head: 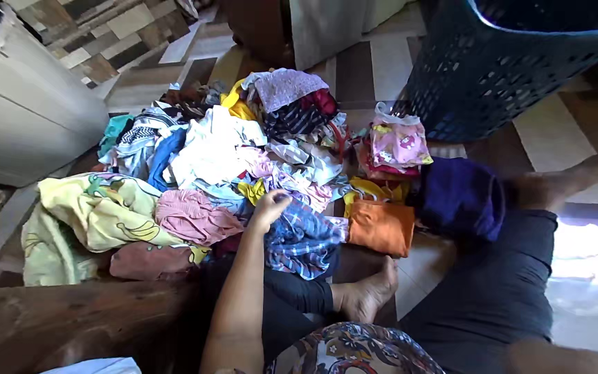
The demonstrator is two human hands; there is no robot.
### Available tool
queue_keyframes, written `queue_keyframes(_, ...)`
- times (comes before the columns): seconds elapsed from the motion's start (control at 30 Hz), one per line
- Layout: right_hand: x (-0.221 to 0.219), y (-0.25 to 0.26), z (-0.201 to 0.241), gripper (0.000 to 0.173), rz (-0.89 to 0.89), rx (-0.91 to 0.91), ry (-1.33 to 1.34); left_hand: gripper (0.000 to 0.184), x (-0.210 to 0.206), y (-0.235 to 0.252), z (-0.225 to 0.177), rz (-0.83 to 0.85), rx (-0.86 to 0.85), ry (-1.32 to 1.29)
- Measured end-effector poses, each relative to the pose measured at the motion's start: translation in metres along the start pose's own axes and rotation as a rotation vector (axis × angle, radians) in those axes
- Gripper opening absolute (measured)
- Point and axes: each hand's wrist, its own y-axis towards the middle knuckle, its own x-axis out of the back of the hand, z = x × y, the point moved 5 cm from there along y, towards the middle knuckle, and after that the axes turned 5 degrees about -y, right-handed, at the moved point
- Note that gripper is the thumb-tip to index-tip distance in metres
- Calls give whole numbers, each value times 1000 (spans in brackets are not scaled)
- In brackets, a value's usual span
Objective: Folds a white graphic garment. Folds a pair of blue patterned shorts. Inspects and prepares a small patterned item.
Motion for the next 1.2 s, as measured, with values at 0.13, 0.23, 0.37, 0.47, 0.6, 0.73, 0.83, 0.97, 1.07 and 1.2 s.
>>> queue_keyframes(0.13, 3, 12, -49, 60, 476, 739, -208, 61, 83, 33, -18, -434, -87, 19)
queue_keyframes(0.23, 30, 45, -175, 38, 288, 705, -655, 75, 138, 42, -27, -677, -123, 140)
queue_keyframes(0.37, 75, 73, -293, 44, 175, -87, -911, 94, 172, 57, -14, -742, 45, 291)
queue_keyframes(0.47, 73, 55, -286, 47, 93, -389, -860, 93, 179, 68, 4, -636, 111, 437)
queue_keyframes(0.6, 67, 58, -286, 42, 88, -380, -872, 42, 172, 73, 9, -484, 163, 601)
queue_keyframes(0.73, 62, 78, -298, 39, 93, -369, -913, 24, 143, 62, -4, -392, 100, 656)
queue_keyframes(0.83, 61, 87, -342, 37, 151, -291, -1025, 24, 100, 38, -6, -226, -7, 667)
queue_keyframes(0.97, 52, 95, -402, 32, 149, -46, -1099, 26, 35, -7, -21, -15, -95, 510)
queue_keyframes(1.07, 36, 88, -397, 29, 114, 68, -970, 25, 11, -36, -37, -25, -228, 216)
queue_keyframes(1.2, -10, 65, -355, 42, 141, 307, -629, 13, 14, -62, -71, -60, -268, -296)
